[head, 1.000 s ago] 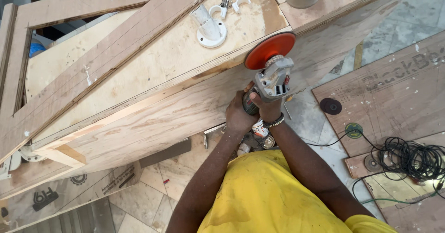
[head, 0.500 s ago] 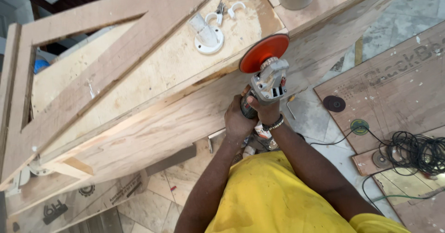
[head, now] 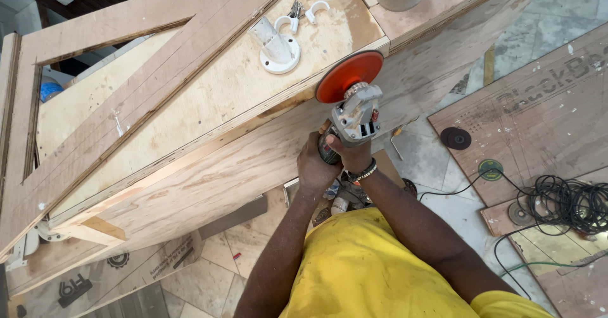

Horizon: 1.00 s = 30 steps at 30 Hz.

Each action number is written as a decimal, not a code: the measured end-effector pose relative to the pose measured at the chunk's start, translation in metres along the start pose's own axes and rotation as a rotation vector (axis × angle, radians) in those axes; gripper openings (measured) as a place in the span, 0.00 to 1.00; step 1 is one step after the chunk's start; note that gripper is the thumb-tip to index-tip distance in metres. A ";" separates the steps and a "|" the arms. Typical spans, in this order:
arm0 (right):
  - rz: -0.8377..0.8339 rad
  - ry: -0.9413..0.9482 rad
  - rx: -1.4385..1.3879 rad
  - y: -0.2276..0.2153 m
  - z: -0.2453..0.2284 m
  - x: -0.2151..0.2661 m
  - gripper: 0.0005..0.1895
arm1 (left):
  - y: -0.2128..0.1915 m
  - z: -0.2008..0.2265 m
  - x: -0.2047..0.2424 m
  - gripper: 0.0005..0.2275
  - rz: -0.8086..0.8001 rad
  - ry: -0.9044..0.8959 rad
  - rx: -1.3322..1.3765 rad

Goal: The person uses an angle grinder with a sanding disc to smooth the edges and surfaces of a wooden structure. They move around the workshop to access different sections of the wood and occasionally pause to wipe the surface with their hand.

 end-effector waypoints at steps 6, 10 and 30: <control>-0.005 0.009 0.082 0.007 0.003 0.002 0.31 | -0.012 0.002 0.002 0.29 -0.010 -0.001 0.009; -0.008 -0.014 0.037 0.013 0.001 0.004 0.35 | -0.015 0.006 0.007 0.27 0.030 0.004 0.041; -0.119 -0.039 0.320 0.066 0.000 0.014 0.24 | -0.040 -0.024 0.029 0.25 0.124 0.114 0.029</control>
Point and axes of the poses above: each hand's wrist, its own x-axis away from the middle knuckle, its own y-axis out of the palm, z = x × y, the point moved 5 cm from there along -x, towards the middle knuckle, and after that the axes turned 8 degrees about -z, right-handed, at the moved point
